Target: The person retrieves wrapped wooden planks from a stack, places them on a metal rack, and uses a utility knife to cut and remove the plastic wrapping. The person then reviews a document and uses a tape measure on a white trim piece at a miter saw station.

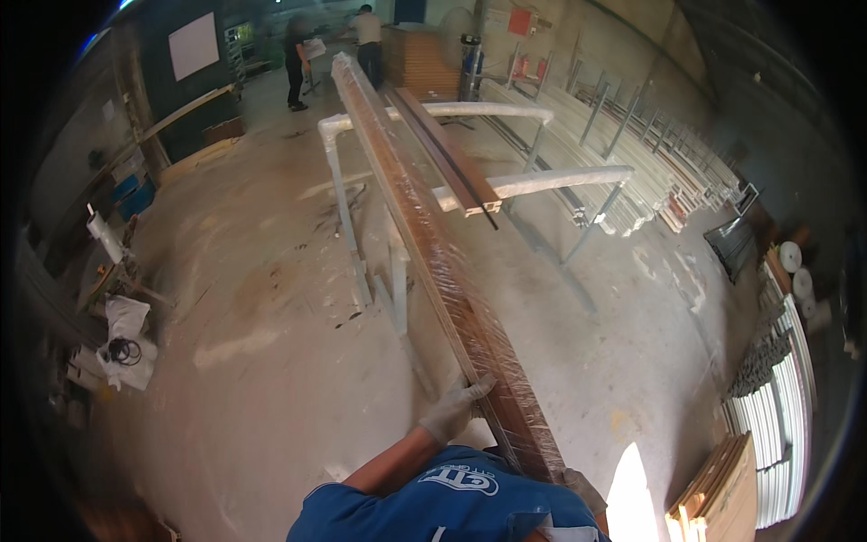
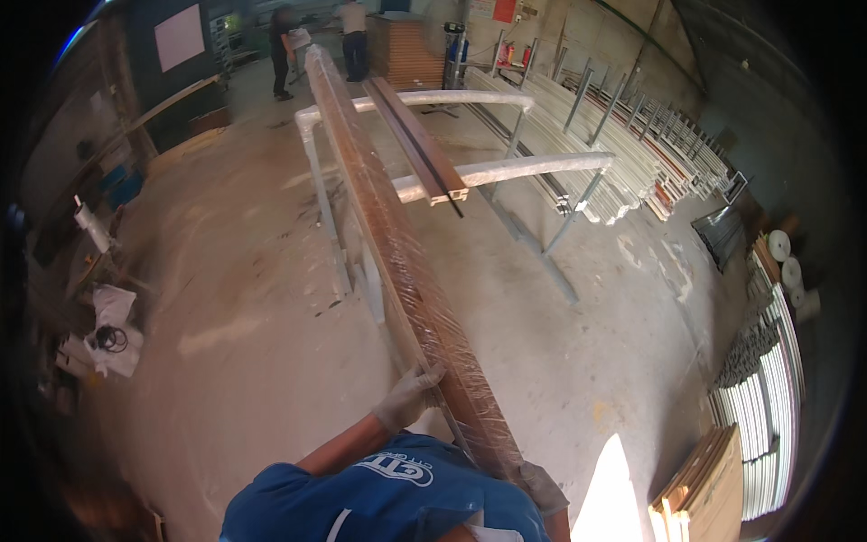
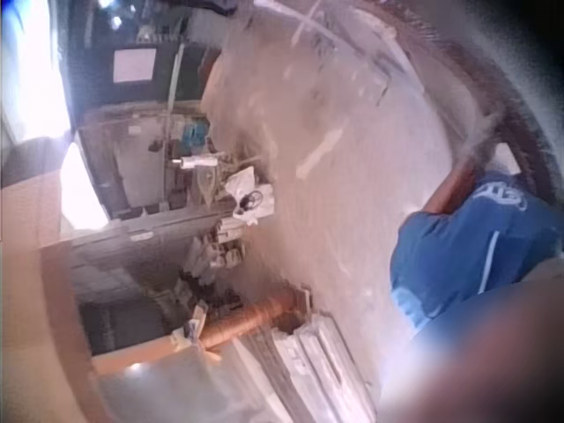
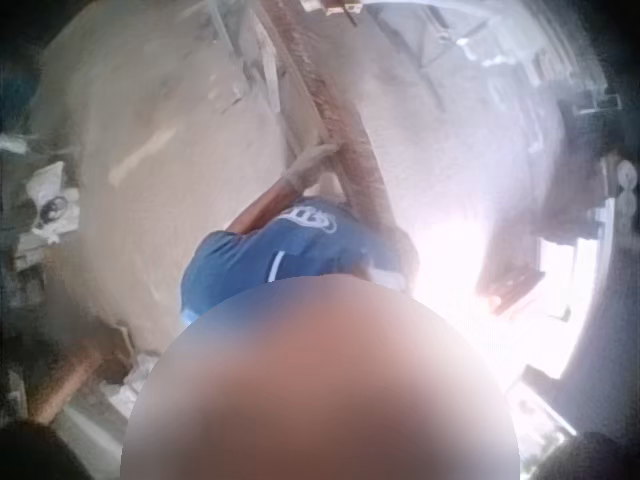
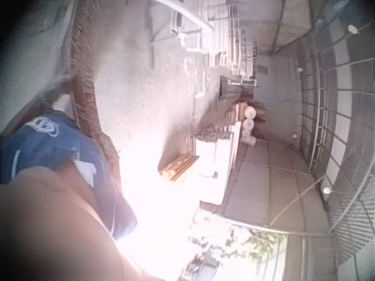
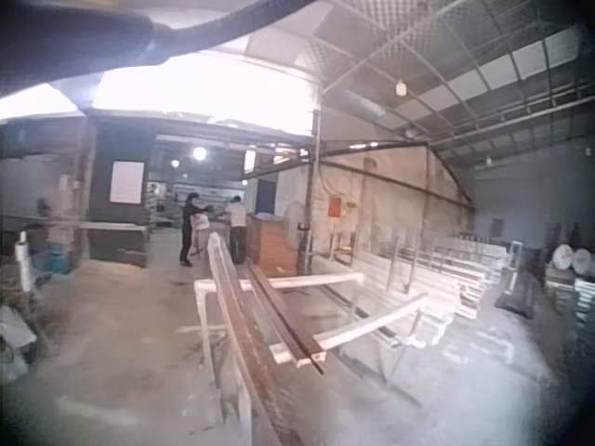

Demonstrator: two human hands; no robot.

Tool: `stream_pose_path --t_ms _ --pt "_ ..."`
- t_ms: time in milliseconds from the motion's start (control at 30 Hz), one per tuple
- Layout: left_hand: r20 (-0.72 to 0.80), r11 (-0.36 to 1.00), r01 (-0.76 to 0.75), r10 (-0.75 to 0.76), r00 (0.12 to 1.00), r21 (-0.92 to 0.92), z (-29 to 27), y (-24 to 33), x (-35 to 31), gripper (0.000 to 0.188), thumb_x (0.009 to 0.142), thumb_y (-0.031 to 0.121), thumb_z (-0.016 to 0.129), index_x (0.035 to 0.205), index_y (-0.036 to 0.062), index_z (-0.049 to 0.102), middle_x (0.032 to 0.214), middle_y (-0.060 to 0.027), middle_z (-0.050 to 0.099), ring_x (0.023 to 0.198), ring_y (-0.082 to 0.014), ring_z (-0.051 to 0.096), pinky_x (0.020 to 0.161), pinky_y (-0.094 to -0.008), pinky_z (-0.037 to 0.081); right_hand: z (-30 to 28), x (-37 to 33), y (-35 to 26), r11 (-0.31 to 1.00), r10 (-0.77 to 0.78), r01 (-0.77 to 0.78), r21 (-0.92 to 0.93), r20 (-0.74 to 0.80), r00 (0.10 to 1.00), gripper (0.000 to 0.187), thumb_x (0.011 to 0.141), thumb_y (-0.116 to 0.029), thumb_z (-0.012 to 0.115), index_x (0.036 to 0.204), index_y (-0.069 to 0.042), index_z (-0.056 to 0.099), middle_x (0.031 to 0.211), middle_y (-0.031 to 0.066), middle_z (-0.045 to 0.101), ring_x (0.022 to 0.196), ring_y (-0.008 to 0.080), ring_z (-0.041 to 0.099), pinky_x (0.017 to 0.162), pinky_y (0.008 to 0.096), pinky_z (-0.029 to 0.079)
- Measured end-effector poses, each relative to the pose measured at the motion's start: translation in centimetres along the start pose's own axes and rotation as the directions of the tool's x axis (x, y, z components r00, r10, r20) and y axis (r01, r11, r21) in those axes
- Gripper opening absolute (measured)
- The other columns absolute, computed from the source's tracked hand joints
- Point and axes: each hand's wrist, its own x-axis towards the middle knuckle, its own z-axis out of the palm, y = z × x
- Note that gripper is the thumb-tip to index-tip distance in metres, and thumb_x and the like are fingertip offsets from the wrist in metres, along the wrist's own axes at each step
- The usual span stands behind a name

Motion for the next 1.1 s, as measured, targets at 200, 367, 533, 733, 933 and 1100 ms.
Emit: stream_pose_path --t_ms 200,367,533,733,933,1100 --pt "0.138 0.997 -0.073 0.068 0.988 0.031 4.7 1.8 16.6 0.061 0.094 0.045 0.066 0.138 0.0073 0.046 0.12 -0.0041 0.06 0.111 -0.0175 0.059 0.087 -0.0365 0.053 -9.6 7.6 -5.9 0.995 -0.035 0.028 -0.098 -0.079 0.996 0.088 0.09 -0.076 0.046 0.12 0.005 0.06 0.101 0.0102 0.068 0.091 0.0191 0.063 0.079 0.0323 0.051" --pt "0.117 0.997 0.0 -0.008 0.993 0.074 10.5 2.2 31.0 0.056 0.093 0.046 0.067 0.133 0.0097 0.051 0.115 0.0009 0.061 0.101 -0.0105 0.059 0.075 -0.0278 0.049 -19.4 14.4 -11.5 0.983 -0.076 0.035 -0.178 -0.226 0.971 0.087 0.09 -0.077 0.044 0.117 0.004 0.062 0.098 0.0064 0.066 0.086 0.0149 0.06 0.075 0.0302 0.05" --pt "0.163 0.998 -0.065 0.063 0.985 0.007 14.3 4.1 42.3 0.05 0.095 0.042 0.065 0.131 0.008 0.053 0.116 -0.0011 0.063 0.107 -0.012 0.06 0.083 -0.0325 0.052 -26.2 19.0 -18.1 0.999 -0.053 0.05 -0.017 -0.255 0.965 0.085 0.089 -0.075 0.051 0.12 0.004 0.061 0.101 0.0075 0.067 0.092 0.016 0.06 0.08 0.0294 0.05" --pt "0.058 0.924 -0.196 0.227 0.972 -0.329 15.0 8.7 58.1 0.049 0.097 0.046 0.06 0.128 0.0067 0.057 0.115 -0.0074 0.065 0.106 -0.0199 0.063 0.09 -0.0377 0.053 -30.9 28.0 -28.9 0.96 -0.254 0.225 -0.169 -0.181 0.95 0.096 0.079 -0.072 0.067 0.13 0.009 0.052 0.113 0.0139 0.064 0.105 0.0194 0.061 0.09 0.0316 0.05" --pt "0.014 0.819 -0.211 0.258 0.966 -0.534 12.8 18.2 73.1 0.069 0.093 0.068 0.047 0.128 0.0102 0.058 0.113 -0.0096 0.065 0.105 -0.0246 0.063 0.09 -0.0421 0.054 -31.6 39.6 -42.7 0.953 -0.257 0.2 -0.229 -0.254 0.933 0.083 0.07 -0.029 0.087 0.132 0.01 0.049 0.115 0.0164 0.064 0.106 0.022 0.062 0.093 0.0331 0.05" --pt "-0.053 0.833 -0.196 0.197 0.979 -0.518 9.9 25.2 82.4 0.077 0.091 0.077 0.038 0.132 0.0141 0.055 0.115 -0.0084 0.064 0.105 -0.0259 0.063 0.089 -0.0429 0.055 -32.5 48.7 -51.5 0.944 -0.286 0.232 -0.234 -0.231 0.93 0.076 0.072 -0.025 0.087 0.13 0.01 0.052 0.112 0.0157 0.066 0.103 0.022 0.064 0.092 0.0323 0.05"
